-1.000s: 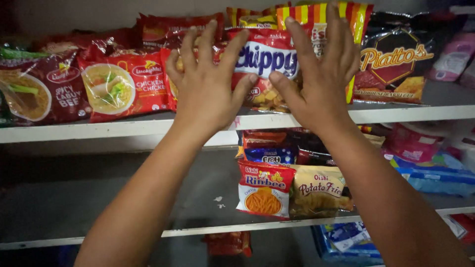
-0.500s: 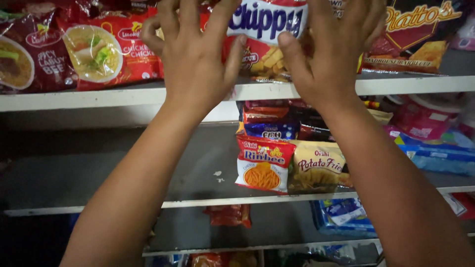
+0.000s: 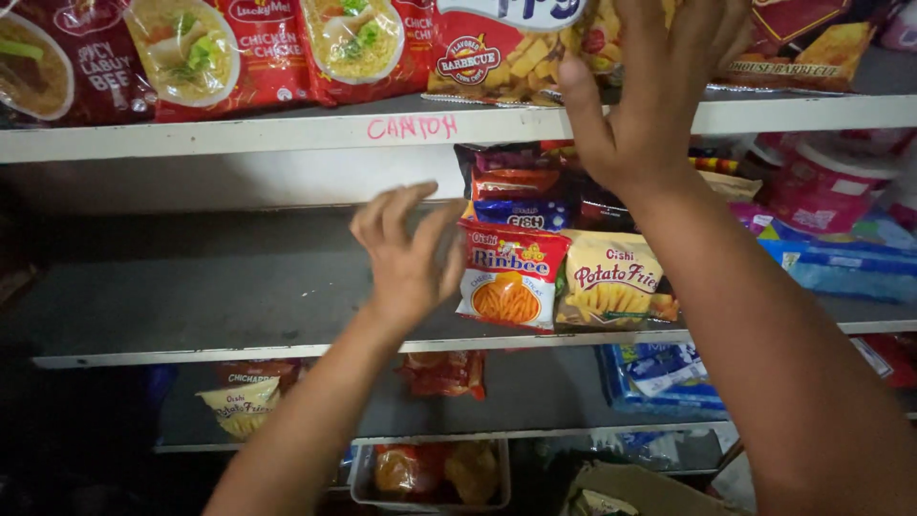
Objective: Organizing various snack bags and instant noodle packets on store shelves.
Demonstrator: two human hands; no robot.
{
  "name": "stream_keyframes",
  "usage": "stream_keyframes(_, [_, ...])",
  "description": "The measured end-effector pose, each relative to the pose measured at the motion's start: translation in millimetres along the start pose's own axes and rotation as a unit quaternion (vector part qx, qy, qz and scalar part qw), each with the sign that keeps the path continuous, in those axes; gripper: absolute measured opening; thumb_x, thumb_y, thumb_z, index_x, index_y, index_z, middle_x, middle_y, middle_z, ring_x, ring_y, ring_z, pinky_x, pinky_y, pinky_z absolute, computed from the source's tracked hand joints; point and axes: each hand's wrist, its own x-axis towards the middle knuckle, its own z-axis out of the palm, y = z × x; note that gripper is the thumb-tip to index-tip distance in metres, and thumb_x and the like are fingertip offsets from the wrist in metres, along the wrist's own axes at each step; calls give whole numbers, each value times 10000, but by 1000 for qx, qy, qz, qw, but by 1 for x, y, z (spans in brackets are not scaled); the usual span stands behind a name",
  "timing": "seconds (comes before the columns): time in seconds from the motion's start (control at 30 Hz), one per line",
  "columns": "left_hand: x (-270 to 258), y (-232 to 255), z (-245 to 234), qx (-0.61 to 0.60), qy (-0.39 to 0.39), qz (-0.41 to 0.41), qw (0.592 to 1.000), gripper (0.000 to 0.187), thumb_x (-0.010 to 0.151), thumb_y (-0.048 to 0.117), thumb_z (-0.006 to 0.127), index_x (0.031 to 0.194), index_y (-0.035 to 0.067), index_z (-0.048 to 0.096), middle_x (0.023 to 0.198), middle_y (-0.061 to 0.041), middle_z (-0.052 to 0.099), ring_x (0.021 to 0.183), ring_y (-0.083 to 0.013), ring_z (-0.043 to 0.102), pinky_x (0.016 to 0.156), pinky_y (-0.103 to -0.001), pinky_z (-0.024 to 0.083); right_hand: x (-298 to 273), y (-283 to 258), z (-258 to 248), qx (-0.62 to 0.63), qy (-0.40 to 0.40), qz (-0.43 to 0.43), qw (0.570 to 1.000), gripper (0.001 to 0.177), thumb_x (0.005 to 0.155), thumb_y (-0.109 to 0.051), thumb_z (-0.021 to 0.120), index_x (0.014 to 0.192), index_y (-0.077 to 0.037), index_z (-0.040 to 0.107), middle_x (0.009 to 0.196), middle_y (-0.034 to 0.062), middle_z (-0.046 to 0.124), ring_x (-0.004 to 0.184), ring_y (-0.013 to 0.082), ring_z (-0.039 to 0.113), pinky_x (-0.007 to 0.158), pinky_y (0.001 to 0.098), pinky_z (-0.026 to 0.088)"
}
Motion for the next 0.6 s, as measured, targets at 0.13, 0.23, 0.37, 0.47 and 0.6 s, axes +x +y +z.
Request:
stream_keyframes(0.13, [-21, 5, -2, -9, -30, -35, 999, 408, 846, 204, 784, 1239, 192, 674, 1432, -81, 502, 1354, -345, 386, 1122, -512, 268, 5, -14, -13, 35, 7, -22, 999, 515, 1165, -458, 569, 1557, -133, 489, 1560, 187, 317, 1442, 388, 272, 1194, 632, 233])
stream_keyframes(0.23, [-12, 3, -18, -3, -26, -31, 999, 420, 850, 195, 783, 1255, 182, 674, 1432, -79, 511, 1359, -338, 393, 1129, -520, 278, 7, -23, -14, 58, 4, -26, 998, 494, 1121, -424, 591, 1501, -114, 529, 1534, 156, 359, 1422, 355, 298, 1185, 599, 253])
stream_keyframes(0.37, [15, -12, -52, 1, -19, -6, 1000, 423, 859, 200, 796, 1268, 197, 689, 1432, -64, 525, 1366, -317, 398, 1123, -504, 285, 6, -28, -7, 32, 11, -5, 999, 482, 1083, -390, 608, 1459, -91, 570, 1515, 147, 379, 1416, 331, 290, 1179, 554, 235])
stream_keyframes(0.47, [40, -36, -77, 26, 3, 8, 1000, 415, 884, 189, 803, 1284, 210, 694, 1442, -43, 524, 1373, -304, 386, 1141, -489, 290, 15, -47, -3, 38, 13, 2, 999, 447, 1112, -370, 616, 1455, -85, 590, 1523, 142, 379, 1430, 321, 279, 1181, 532, 228])
stream_keyframes(0.6, [74, -78, -108, 80, 62, 29, 994, 389, 918, 204, 802, 1289, 213, 684, 1424, -55, 504, 1374, -316, 360, 1150, -491, 261, 44, -91, 6, 45, 20, -31, 998, 399, 1072, -322, 654, 1393, -85, 664, 1501, 147, 419, 1414, 339, 285, 1159, 539, 241])
